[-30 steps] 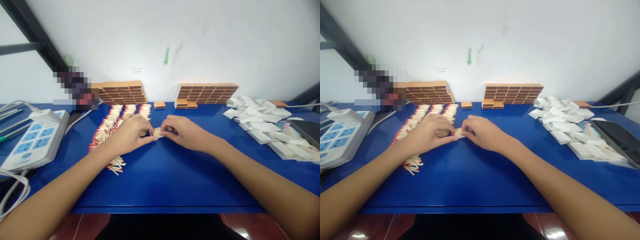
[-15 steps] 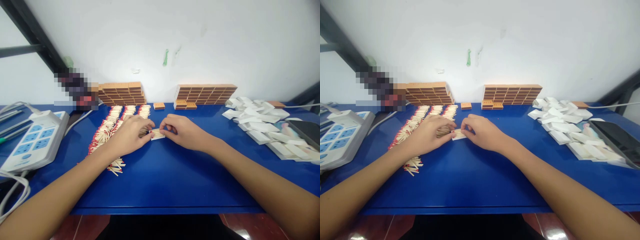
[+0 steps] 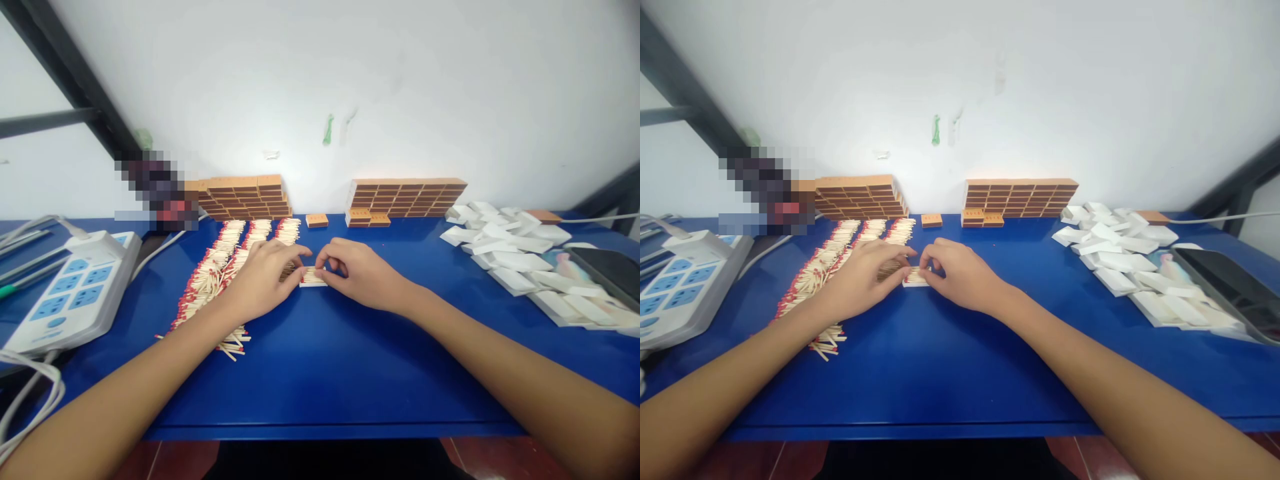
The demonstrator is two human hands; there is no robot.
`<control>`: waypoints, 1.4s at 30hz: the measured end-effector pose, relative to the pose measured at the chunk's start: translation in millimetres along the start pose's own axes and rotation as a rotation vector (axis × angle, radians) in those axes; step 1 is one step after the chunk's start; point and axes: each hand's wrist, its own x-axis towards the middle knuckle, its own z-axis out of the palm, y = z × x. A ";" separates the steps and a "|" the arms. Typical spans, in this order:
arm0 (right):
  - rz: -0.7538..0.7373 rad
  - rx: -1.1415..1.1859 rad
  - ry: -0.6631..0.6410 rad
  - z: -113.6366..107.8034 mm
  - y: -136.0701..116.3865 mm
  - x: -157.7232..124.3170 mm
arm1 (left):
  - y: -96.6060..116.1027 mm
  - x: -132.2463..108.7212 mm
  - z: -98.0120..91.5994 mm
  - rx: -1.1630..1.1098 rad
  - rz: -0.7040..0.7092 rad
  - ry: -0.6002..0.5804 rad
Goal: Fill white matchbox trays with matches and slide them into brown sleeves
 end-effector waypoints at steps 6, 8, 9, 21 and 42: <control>-0.007 -0.251 0.099 -20.6 29.2 30.5 | 2.4 -0.9 -4.9 -0.001 0.004 0.017; -0.032 -0.407 0.045 -28.4 40.6 48.5 | 4.1 -1.8 -7.8 0.010 0.018 0.013; -0.039 -0.471 -0.011 -30.6 45.3 58.0 | 4.9 -2.2 -9.2 0.015 0.026 -0.004; 0.011 -0.400 -0.171 -48.9 50.3 60.1 | 4.0 -3.8 -9.9 0.069 0.043 -0.028; 0.136 0.366 -0.039 -41.4 34.0 -29.8 | -4.8 -0.2 -5.6 -0.109 0.044 0.145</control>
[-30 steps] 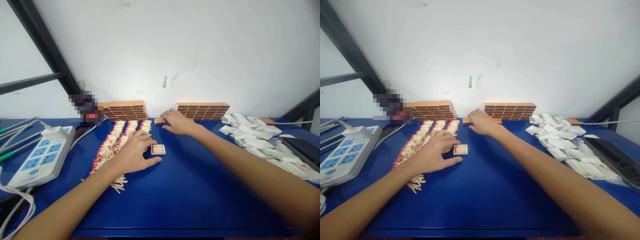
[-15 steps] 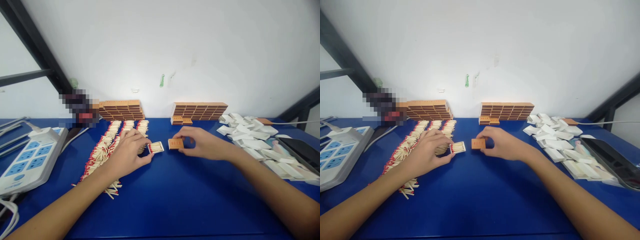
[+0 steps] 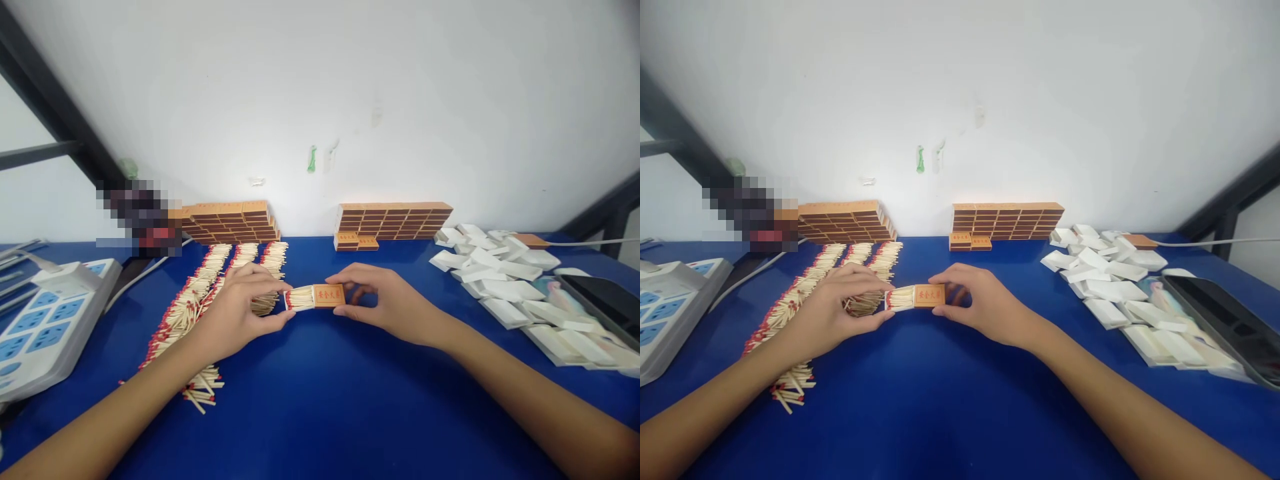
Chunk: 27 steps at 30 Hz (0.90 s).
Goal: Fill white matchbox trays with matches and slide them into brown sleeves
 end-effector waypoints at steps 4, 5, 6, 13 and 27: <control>0.017 0.123 0.034 0.5 -3.4 0.2 | -1.9 -0.3 -1.9 -0.044 0.034 0.001; 0.025 0.140 0.036 0.5 -5.1 0.1 | -2.1 -0.1 -2.2 -0.053 0.043 -0.004; 0.036 0.154 0.039 0.7 -7.0 0.0 | -2.2 0.0 -2.3 -0.064 0.048 -0.009; 0.076 0.294 0.034 13.1 -19.4 -3.5 | 1.9 -1.7 0.8 -0.170 0.025 -0.015; -0.005 0.285 -0.142 16.1 -29.3 -8.5 | 6.3 -2.9 -0.1 -0.159 0.119 -0.024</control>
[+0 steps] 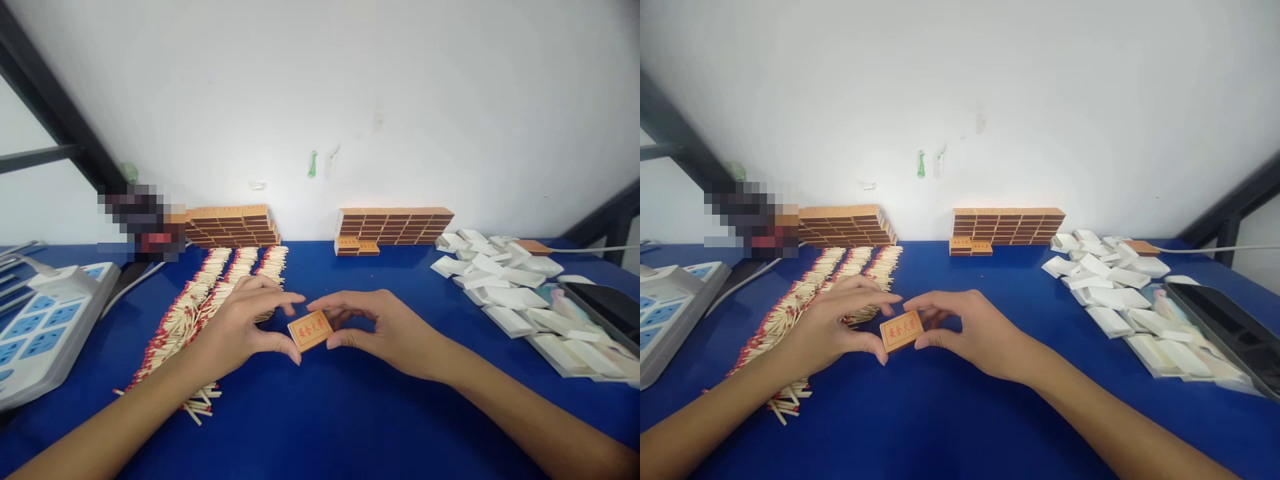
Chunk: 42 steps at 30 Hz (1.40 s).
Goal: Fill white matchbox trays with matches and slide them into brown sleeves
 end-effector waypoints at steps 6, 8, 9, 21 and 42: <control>-0.007 -0.050 -0.052 6.2 -6.0 -2.5 | 2.7 1.3 0.9 0.023 0.075 -0.022; -0.005 -0.089 -0.046 2.4 -6.3 -2.1 | 2.9 1.2 0.9 0.029 0.059 -0.022; -0.011 -0.123 -0.012 -3.2 -4.9 -1.2 | 2.8 1.2 0.6 0.036 0.040 -0.012; 0.105 -0.569 0.687 -126.2 86.8 22.3 | 13.2 1.1 2.2 0.134 0.049 0.055; 0.163 -0.661 0.334 -112.9 66.6 9.0 | 9.1 1.8 0.8 0.144 0.074 0.056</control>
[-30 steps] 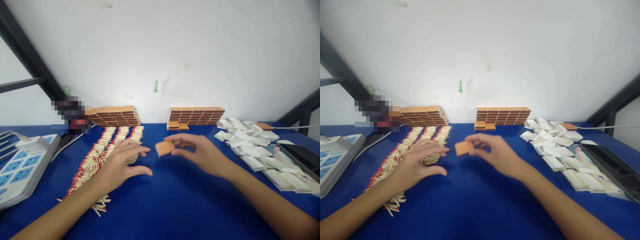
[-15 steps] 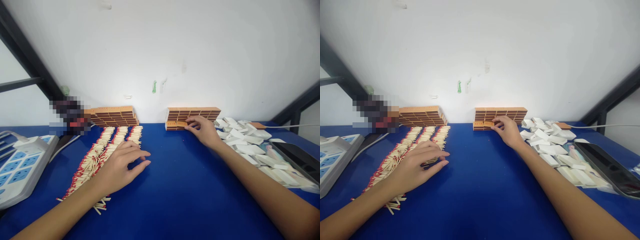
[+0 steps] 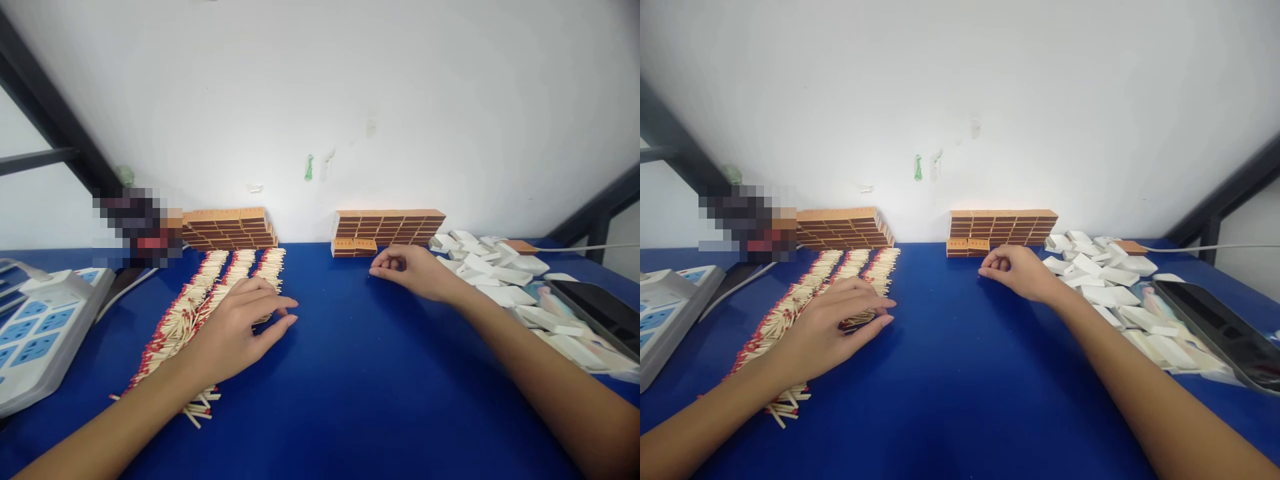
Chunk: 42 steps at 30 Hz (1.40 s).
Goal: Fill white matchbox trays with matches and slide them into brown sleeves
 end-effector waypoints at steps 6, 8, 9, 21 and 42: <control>0.042 -0.029 -0.081 7.9 -1.2 -2.1 | 0.4 0.0 0.0 0.007 -0.010 -0.005; 0.061 -0.050 -0.093 8.7 -2.1 -2.7 | -0.1 0.4 -0.1 0.002 -0.014 -0.011; 0.058 -0.058 -0.095 9.4 -4.9 -4.1 | -0.5 0.6 -0.2 -0.002 -0.014 -0.014; -0.333 -0.257 0.287 34.2 -100.6 33.1 | -3.8 -3.1 -1.6 0.040 0.005 0.011; 0.584 -0.501 0.108 -121.1 49.2 -37.4 | -8.2 -0.3 -1.5 0.079 0.031 -0.010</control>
